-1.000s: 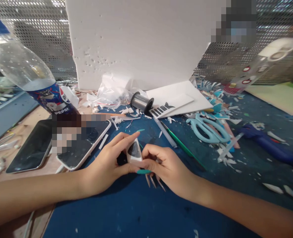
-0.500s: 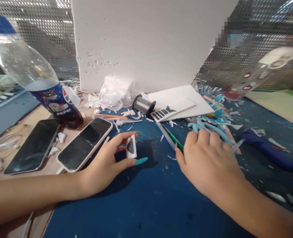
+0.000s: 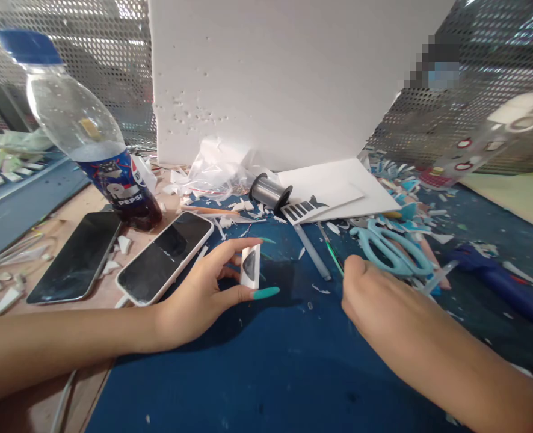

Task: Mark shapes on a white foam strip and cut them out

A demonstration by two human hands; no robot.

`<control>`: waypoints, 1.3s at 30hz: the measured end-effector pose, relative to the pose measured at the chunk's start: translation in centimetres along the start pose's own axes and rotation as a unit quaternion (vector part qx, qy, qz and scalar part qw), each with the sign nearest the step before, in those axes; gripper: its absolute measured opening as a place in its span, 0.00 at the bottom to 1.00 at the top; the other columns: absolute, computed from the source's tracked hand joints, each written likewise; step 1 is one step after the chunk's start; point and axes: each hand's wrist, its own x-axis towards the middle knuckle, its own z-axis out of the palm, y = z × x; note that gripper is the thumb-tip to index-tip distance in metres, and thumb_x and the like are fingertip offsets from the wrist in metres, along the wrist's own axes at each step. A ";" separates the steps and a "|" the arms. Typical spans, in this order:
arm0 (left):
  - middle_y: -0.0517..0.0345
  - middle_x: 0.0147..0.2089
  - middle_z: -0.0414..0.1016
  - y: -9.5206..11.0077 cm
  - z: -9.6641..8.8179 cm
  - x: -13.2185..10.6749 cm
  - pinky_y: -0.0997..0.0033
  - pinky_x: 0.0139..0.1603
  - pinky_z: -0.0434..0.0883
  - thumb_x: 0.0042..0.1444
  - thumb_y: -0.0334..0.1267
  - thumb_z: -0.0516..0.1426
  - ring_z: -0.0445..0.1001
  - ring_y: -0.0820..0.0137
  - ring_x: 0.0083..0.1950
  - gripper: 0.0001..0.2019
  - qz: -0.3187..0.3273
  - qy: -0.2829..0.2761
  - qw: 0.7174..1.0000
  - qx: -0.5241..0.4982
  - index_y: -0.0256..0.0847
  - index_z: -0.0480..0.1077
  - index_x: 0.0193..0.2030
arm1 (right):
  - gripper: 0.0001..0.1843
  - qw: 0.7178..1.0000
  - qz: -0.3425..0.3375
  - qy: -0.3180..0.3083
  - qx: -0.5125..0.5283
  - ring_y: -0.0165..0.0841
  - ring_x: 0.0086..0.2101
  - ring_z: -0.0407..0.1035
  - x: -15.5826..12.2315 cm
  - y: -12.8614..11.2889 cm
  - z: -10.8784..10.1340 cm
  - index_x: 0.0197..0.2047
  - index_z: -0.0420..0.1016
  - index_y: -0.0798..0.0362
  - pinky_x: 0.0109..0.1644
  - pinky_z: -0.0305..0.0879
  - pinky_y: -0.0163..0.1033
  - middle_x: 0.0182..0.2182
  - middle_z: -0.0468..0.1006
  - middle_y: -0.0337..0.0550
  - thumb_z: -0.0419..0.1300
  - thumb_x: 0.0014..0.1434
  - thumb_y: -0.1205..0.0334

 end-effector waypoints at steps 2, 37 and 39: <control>0.53 0.53 0.76 -0.1 0.0 0.0 0.58 0.50 0.79 0.62 0.37 0.67 0.77 0.64 0.47 0.24 -0.002 -0.011 1.000 -0.012 0.41 0.70 0.63 | 0.19 0.993 -0.005 0.090 0.081 0.26 0.10 0.55 0.0 -0.8 -0.6 0.33 0.50 0.45 0.10 0.47 0.33 0.17 0.59 0.32 0.52 0.57 0.80; 0.66 0.38 0.85 1.2 0.2 -0.3 0.75 0.46 0.76 0.47 0.30 0.75 0.81 0.72 0.40 0.28 -0.075 -0.018 0.994 -0.071 0.45 0.77 0.56 | 0.10 0.907 -0.080 0.153 0.383 0.27 0.23 0.62 1.6 -1.7 4.2 0.41 0.65 0.49 0.26 0.58 0.32 0.29 0.68 0.35 0.50 0.78 0.64; 0.66 0.39 0.85 1.1 0.1 -0.3 0.76 0.46 0.77 0.48 0.30 0.75 0.81 0.72 0.40 0.27 -0.069 -0.022 0.994 -0.079 0.45 0.77 0.56 | 0.10 0.910 -0.080 0.151 0.378 0.27 0.23 0.62 1.6 -1.7 4.2 0.41 0.65 0.49 0.26 0.58 0.32 0.30 0.69 0.36 0.50 0.78 0.64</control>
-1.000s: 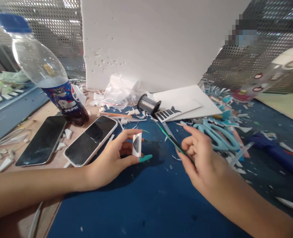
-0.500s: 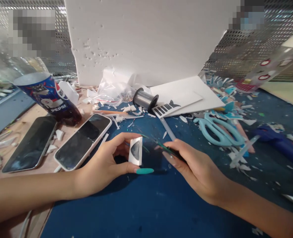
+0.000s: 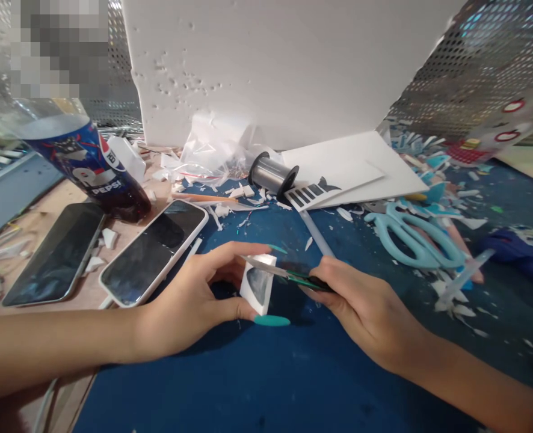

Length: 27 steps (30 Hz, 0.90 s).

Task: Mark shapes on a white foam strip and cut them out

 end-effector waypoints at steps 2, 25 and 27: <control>0.66 0.39 0.85 -0.1 -0.1 0.0 0.77 0.46 0.77 0.49 0.29 0.75 0.81 0.73 0.40 0.28 0.001 -0.007 1.000 -0.004 0.46 0.78 0.56 | 0.10 1.000 -0.001 -0.007 -0.006 0.27 0.23 0.62 0.0 0.0 0.0 0.41 0.65 0.49 0.26 0.58 0.32 0.30 0.69 0.36 0.50 0.78 0.64; 0.59 0.50 0.86 0.5 -0.2 -0.3 0.72 0.55 0.79 0.49 0.31 0.75 0.85 0.68 0.50 0.30 -0.002 -0.001 1.000 0.020 0.44 0.77 0.59 | 0.09 0.999 -0.032 -0.011 -0.037 0.31 0.28 0.62 0.0 0.9 0.0 0.42 0.65 0.49 0.30 0.57 0.35 0.28 0.67 0.36 0.49 0.78 0.64; 0.59 0.49 0.87 0.5 -0.1 -0.2 0.72 0.55 0.80 0.50 0.31 0.75 0.85 0.68 0.49 0.29 0.003 -0.005 1.000 0.016 0.43 0.76 0.59 | 0.09 0.999 -0.025 -0.016 -0.030 0.31 0.28 0.62 0.0 0.9 0.0 0.42 0.65 0.49 0.29 0.56 0.35 0.27 0.67 0.36 0.50 0.78 0.64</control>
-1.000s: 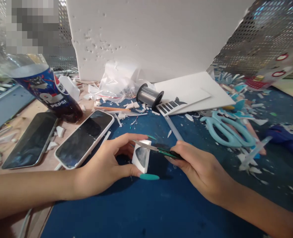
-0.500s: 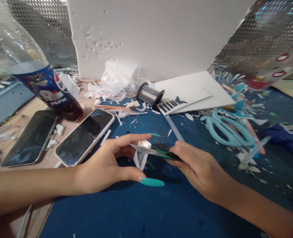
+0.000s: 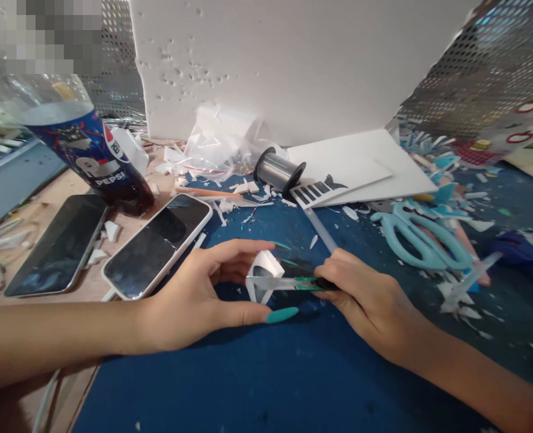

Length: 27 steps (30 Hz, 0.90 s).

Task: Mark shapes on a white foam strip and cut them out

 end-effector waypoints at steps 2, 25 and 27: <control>0.59 0.48 0.87 0.0 0.0 0.0 0.70 0.54 0.81 0.49 0.30 0.75 0.86 0.67 0.48 0.28 0.004 -0.002 1.000 -0.003 0.42 0.76 0.58 | 0.09 1.000 0.008 -0.003 0.005 0.31 0.27 0.62 0.0 0.0 0.0 0.41 0.65 0.48 0.29 0.56 0.35 0.27 0.68 0.36 0.50 0.77 0.64; 0.59 0.45 0.86 -0.9 -0.1 -0.1 0.71 0.52 0.82 0.50 0.30 0.75 0.84 0.69 0.44 0.30 0.047 -0.010 0.999 0.020 0.41 0.78 0.60 | 0.09 0.998 0.010 -0.030 0.048 0.31 0.29 0.63 0.1 -0.2 -0.2 0.41 0.67 0.49 0.29 0.58 0.34 0.27 0.67 0.36 0.51 0.76 0.67; 0.58 0.44 0.86 -0.9 -0.1 -0.1 0.71 0.51 0.82 0.50 0.31 0.75 0.84 0.69 0.43 0.29 0.056 -0.013 0.998 0.026 0.40 0.78 0.60 | 0.09 0.998 0.011 -0.032 0.049 0.31 0.29 0.63 0.1 -0.2 -0.1 0.41 0.67 0.49 0.29 0.58 0.34 0.28 0.67 0.36 0.51 0.76 0.67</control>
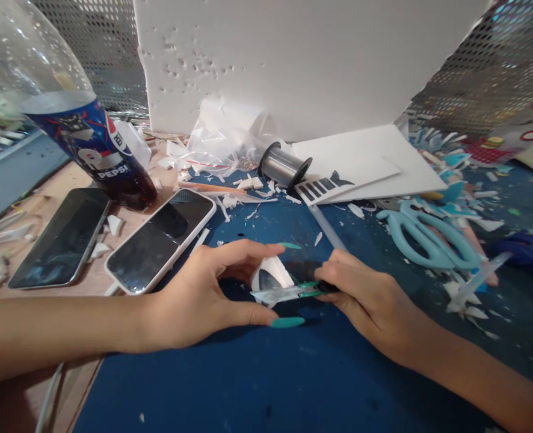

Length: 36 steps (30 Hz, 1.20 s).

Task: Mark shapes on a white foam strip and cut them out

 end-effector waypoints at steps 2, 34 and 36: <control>0.58 0.44 0.86 -0.1 0.0 0.0 0.70 0.51 0.82 0.50 0.31 0.75 0.84 0.68 0.43 0.29 0.009 -0.006 1.000 0.007 0.39 0.78 0.60 | 0.09 1.000 0.000 -0.001 0.002 0.31 0.29 0.63 0.0 0.1 0.1 0.41 0.66 0.49 0.30 0.58 0.34 0.28 0.67 0.37 0.51 0.77 0.66; 0.51 0.49 0.88 0.0 -0.2 -0.4 0.84 0.53 0.79 0.59 0.29 0.70 0.87 0.71 0.44 0.23 0.170 0.013 0.969 0.179 0.32 0.78 0.62 | 0.10 0.999 0.001 -0.034 0.010 0.31 0.28 0.63 -0.3 0.6 -0.2 0.40 0.67 0.49 0.29 0.56 0.35 0.27 0.65 0.36 0.51 0.73 0.72; 0.51 0.52 0.87 -0.1 -0.2 -0.4 0.86 0.55 0.77 0.59 0.26 0.69 0.87 0.72 0.46 0.24 0.184 0.013 0.964 0.192 0.32 0.78 0.62 | 0.10 0.999 -0.001 -0.038 0.003 0.31 0.28 0.62 -0.4 0.7 -0.2 0.40 0.67 0.49 0.29 0.56 0.35 0.28 0.65 0.36 0.51 0.74 0.71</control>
